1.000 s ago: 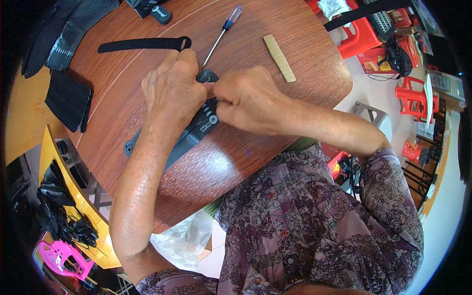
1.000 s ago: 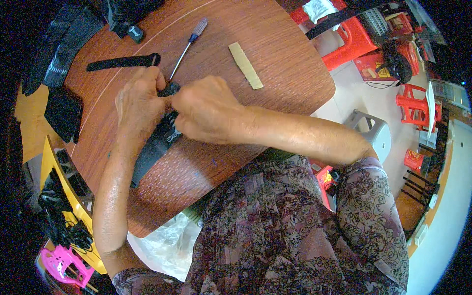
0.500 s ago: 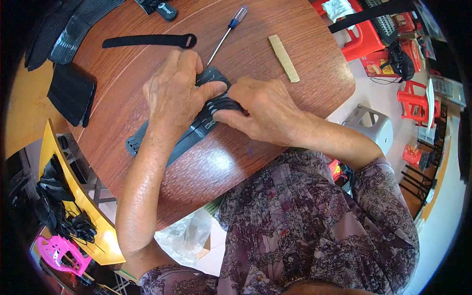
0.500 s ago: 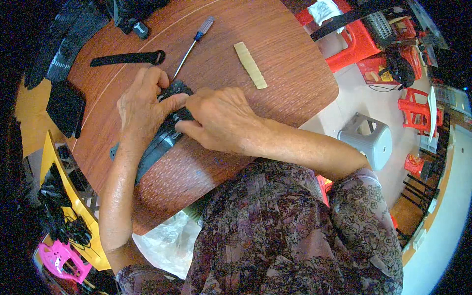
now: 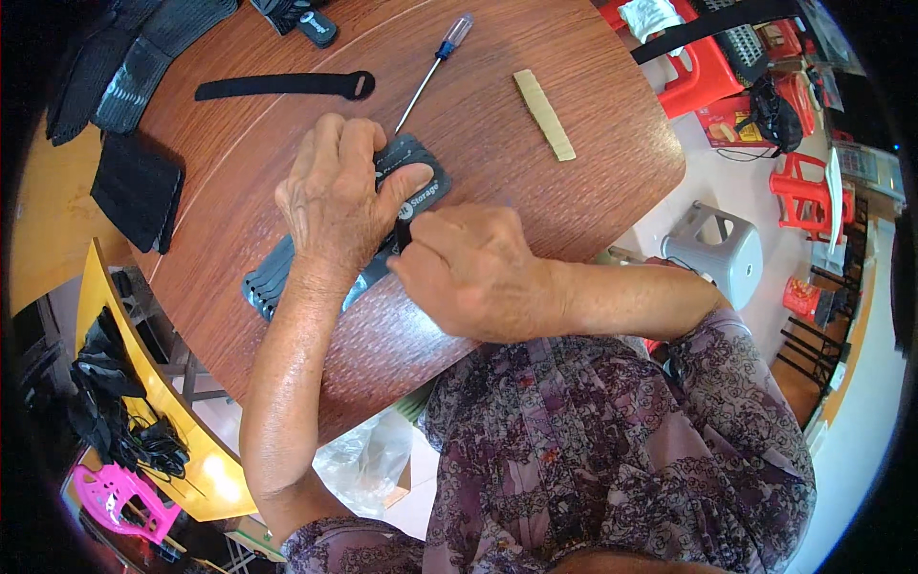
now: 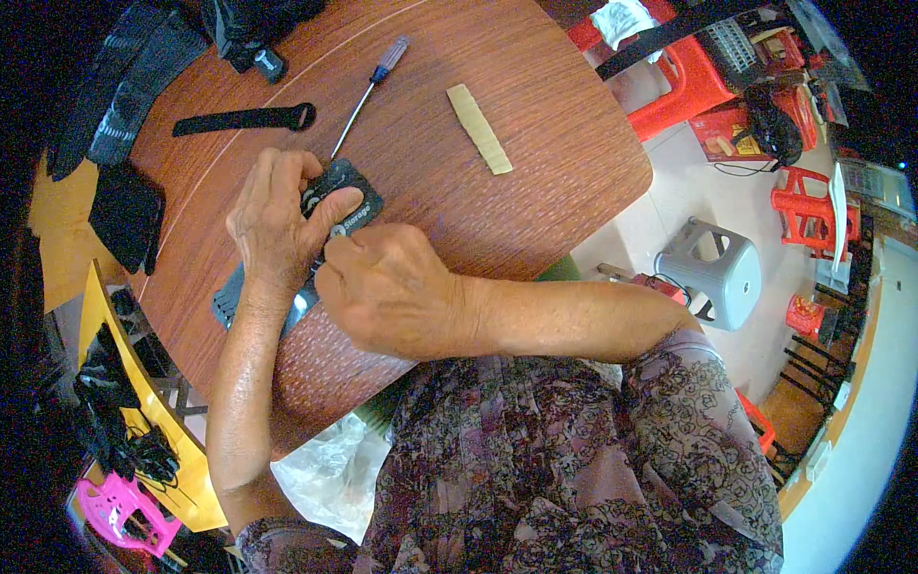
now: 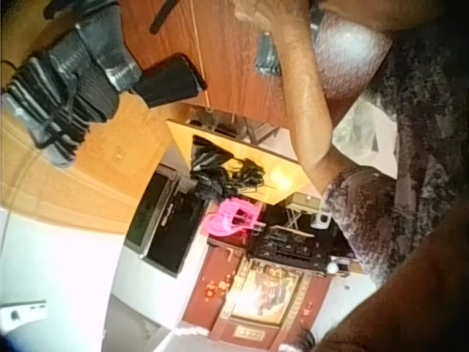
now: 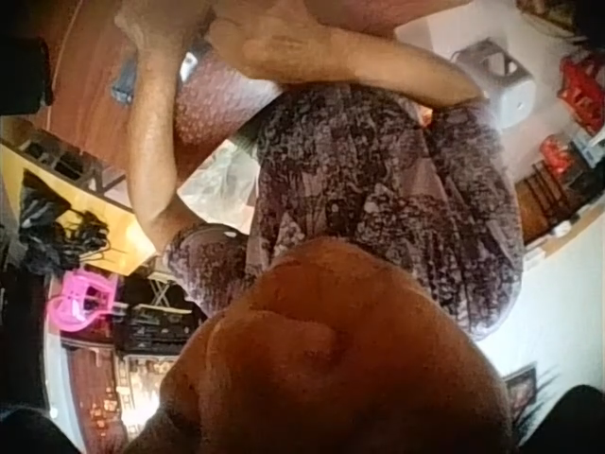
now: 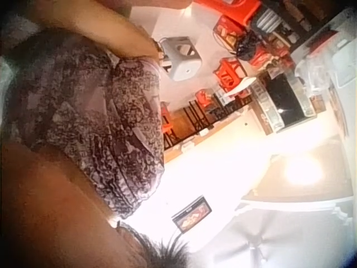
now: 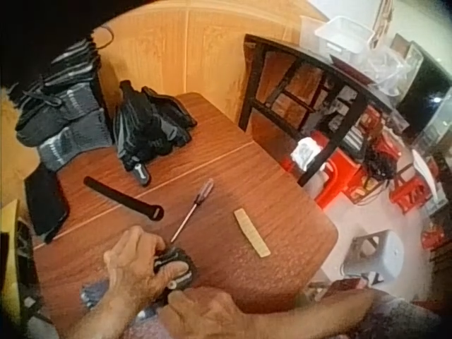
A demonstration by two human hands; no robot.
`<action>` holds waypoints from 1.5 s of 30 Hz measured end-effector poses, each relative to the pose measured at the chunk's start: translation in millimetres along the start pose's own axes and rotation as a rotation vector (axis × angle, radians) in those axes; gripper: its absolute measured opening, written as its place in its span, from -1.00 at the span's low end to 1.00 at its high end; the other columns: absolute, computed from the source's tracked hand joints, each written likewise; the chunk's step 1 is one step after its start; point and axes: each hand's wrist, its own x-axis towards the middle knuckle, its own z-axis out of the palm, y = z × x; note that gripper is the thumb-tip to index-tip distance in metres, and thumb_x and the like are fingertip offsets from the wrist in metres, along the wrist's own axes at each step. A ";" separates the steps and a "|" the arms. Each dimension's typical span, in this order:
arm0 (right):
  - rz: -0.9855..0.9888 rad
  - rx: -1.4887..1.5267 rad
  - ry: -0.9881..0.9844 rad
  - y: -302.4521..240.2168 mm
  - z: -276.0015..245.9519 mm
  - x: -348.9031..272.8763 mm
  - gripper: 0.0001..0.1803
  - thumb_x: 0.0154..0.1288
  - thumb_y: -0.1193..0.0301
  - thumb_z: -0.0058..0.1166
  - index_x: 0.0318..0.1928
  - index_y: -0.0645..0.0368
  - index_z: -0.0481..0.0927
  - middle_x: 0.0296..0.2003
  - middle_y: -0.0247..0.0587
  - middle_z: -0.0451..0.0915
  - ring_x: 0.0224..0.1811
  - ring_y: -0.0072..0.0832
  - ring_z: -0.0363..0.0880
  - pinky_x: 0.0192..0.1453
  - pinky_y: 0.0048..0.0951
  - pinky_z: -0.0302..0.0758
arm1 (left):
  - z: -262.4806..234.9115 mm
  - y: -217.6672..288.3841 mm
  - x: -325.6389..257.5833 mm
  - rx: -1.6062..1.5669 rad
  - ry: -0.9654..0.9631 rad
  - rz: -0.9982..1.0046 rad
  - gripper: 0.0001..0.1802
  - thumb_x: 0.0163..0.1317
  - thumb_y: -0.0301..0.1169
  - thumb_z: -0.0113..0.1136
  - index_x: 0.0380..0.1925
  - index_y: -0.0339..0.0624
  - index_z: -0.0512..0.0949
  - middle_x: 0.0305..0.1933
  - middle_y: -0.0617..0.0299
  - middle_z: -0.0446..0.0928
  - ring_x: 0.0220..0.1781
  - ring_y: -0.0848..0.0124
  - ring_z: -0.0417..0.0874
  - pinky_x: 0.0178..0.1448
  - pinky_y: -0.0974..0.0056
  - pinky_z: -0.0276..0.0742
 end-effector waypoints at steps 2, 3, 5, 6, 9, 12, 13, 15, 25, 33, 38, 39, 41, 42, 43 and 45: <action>-0.021 0.011 0.004 -9.6 1.6 1.0 -0.78 -0.10 0.50 0.20 -0.62 0.16 0.36 -0.61 -0.27 0.29 -0.64 -0.41 0.37 -0.67 -0.39 0.30 | 0.8 -0.4 0.0 -0.020 0.000 -0.006 -0.55 -0.14 -0.01 0.35 -0.45 -0.12 0.46 -0.44 0.24 0.37 -0.39 0.26 0.51 -0.41 0.20 0.42; -0.035 0.020 0.009 -18.0 3.3 1.3 -0.78 -0.10 0.50 0.19 -0.62 0.16 0.36 -0.61 -0.27 0.28 -0.63 -0.42 0.36 -0.67 -0.40 0.29 | 1.0 0.3 0.1 -0.039 -0.002 -0.013 -0.55 -0.18 -0.04 0.38 -0.47 -0.12 0.45 -0.43 0.25 0.36 -0.36 0.24 0.50 -0.42 0.17 0.42; -0.042 0.025 0.017 -24.6 5.5 2.8 -0.79 -0.10 0.49 0.17 -0.62 0.17 0.36 -0.61 -0.27 0.28 -0.63 -0.42 0.36 -0.66 -0.41 0.29 | 0.9 0.3 0.2 -0.039 0.000 -0.013 -0.55 -0.20 -0.05 0.39 -0.48 -0.12 0.46 -0.44 0.25 0.36 -0.37 0.25 0.50 -0.42 0.18 0.42; -0.034 0.056 0.040 -25.4 6.0 3.5 -0.80 -0.11 0.49 0.16 -0.62 0.19 0.36 -0.61 -0.27 0.28 -0.62 -0.42 0.36 -0.66 -0.41 0.29 | 0.6 0.4 0.1 -0.032 0.005 -0.020 -0.56 -0.21 -0.07 0.41 -0.48 -0.12 0.46 -0.44 0.26 0.37 -0.38 0.26 0.50 -0.41 0.18 0.42; -0.021 0.112 0.068 -31.5 6.0 3.1 -0.81 -0.12 0.49 0.15 -0.61 0.22 0.37 -0.61 -0.27 0.28 -0.62 -0.42 0.35 -0.64 -0.41 0.30 | -4.1 2.2 4.2 -0.072 -0.029 -0.071 -0.56 -0.24 -0.10 0.44 -0.48 -0.12 0.47 -0.46 0.26 0.39 -0.42 0.28 0.51 -0.42 0.20 0.42; -0.012 0.172 0.069 -38.0 6.4 4.5 -0.82 -0.13 0.49 0.15 -0.60 0.23 0.38 -0.61 -0.27 0.28 -0.62 -0.41 0.35 -0.63 -0.41 0.31 | -4.6 4.7 7.1 -0.107 -0.044 -0.108 -0.56 -0.26 -0.13 0.47 -0.48 -0.11 0.48 -0.49 0.25 0.40 -0.45 0.32 0.51 -0.43 0.23 0.42; -0.007 0.210 0.064 -39.7 5.8 5.7 -0.82 -0.12 0.50 0.15 -0.60 0.23 0.39 -0.60 -0.27 0.29 -0.62 -0.41 0.35 -0.63 -0.41 0.32 | -5.1 5.3 8.0 -0.105 -0.046 -0.101 -0.56 -0.26 -0.13 0.47 -0.48 -0.11 0.48 -0.49 0.25 0.40 -0.45 0.32 0.51 -0.43 0.23 0.42; -0.011 0.212 0.080 -40.8 3.1 5.9 -0.80 -0.08 0.48 0.16 -0.61 0.21 0.37 -0.61 -0.27 0.28 -0.62 -0.41 0.36 -0.63 -0.40 0.32 | -5.0 6.4 8.9 -0.130 -0.058 -0.122 -0.57 -0.26 -0.13 0.48 -0.48 -0.11 0.48 -0.49 0.26 0.41 -0.47 0.35 0.51 -0.44 0.24 0.42; 0.326 0.094 -0.022 1.2 -26.1 -13.5 -0.74 0.07 0.41 0.21 -0.59 0.20 0.39 -0.60 -0.20 0.39 -0.57 -0.28 0.44 -0.56 -0.28 0.35 | -6.1 4.1 5.8 -0.124 -0.083 -0.138 -0.77 0.12 -0.26 0.24 -0.42 -0.17 0.48 -0.45 0.20 0.41 -0.41 0.33 0.52 -0.34 0.26 0.42; 0.515 0.387 -0.119 17.4 -31.3 -7.2 -0.77 0.14 0.37 0.07 -0.58 0.23 0.48 -0.56 0.05 0.50 -0.51 -0.02 0.53 -0.48 -0.07 0.42 | -3.5 -3.0 4.8 -0.112 -0.047 -0.123 -0.81 0.29 -0.28 0.05 -0.36 -0.17 0.50 -0.39 0.13 0.42 -0.37 0.22 0.53 -0.28 0.25 0.42; 0.317 0.269 -0.060 6.6 -25.2 -5.6 -0.79 0.11 0.41 0.08 -0.59 0.21 0.44 -0.60 -0.08 0.44 -0.59 -0.15 0.49 -0.57 -0.16 0.38 | -13.0 -6.0 11.0 -0.215 -0.147 -0.194 -0.75 0.18 -0.18 0.17 -0.41 -0.12 0.51 -0.47 0.20 0.41 -0.44 0.29 0.51 -0.35 0.25 0.40; 0.271 0.229 -0.045 5.2 -23.6 -6.0 -0.80 0.09 0.42 0.09 -0.59 0.20 0.43 -0.61 -0.13 0.41 -0.62 -0.19 0.47 -0.60 -0.20 0.37 | -20.3 -5.6 14.4 -0.258 -0.255 -0.231 -0.73 0.13 -0.15 0.22 -0.41 -0.13 0.51 -0.48 0.23 0.41 -0.46 0.33 0.49 -0.34 0.27 0.40; 0.264 0.212 -0.046 2.8 -21.5 -6.4 -0.81 0.07 0.43 0.10 -0.59 0.18 0.42 -0.61 -0.15 0.40 -0.62 -0.21 0.46 -0.62 -0.22 0.36 | -31.6 -10.5 19.1 -0.322 -0.336 -0.307 -0.69 -0.04 -0.21 0.36 -0.40 -0.15 0.52 -0.45 0.28 0.41 -0.45 0.41 0.46 -0.33 0.31 0.42; 0.268 0.179 -0.044 2.1 -20.6 -6.4 -0.83 0.04 0.44 0.11 -0.59 0.17 0.41 -0.62 -0.17 0.40 -0.63 -0.23 0.45 -0.64 -0.23 0.35 | -36.2 -12.2 21.5 -0.369 -0.408 -0.294 -0.68 -0.12 -0.27 0.40 -0.40 -0.16 0.52 -0.43 0.28 0.41 -0.44 0.43 0.45 -0.32 0.33 0.43; 0.261 0.187 -0.045 1.2 -19.8 -6.5 -0.83 0.04 0.44 0.11 -0.59 0.17 0.41 -0.62 -0.17 0.40 -0.63 -0.23 0.45 -0.64 -0.23 0.35 | -39.7 -14.3 22.4 -0.417 -0.480 -0.281 -0.65 -0.19 -0.33 0.44 -0.40 -0.17 0.52 -0.41 0.29 0.41 -0.43 0.45 0.44 -0.31 0.35 0.44; 0.302 0.160 -0.019 -0.2 -18.4 -6.2 -0.85 -0.02 0.46 0.10 -0.59 0.16 0.40 -0.62 -0.19 0.38 -0.63 -0.25 0.45 -0.65 -0.25 0.34 | -42.8 -16.7 22.3 -0.424 -0.517 -0.284 -0.56 -0.33 -0.47 0.46 -0.34 -0.17 0.51 -0.34 0.27 0.42 -0.37 0.42 0.46 -0.26 0.34 0.46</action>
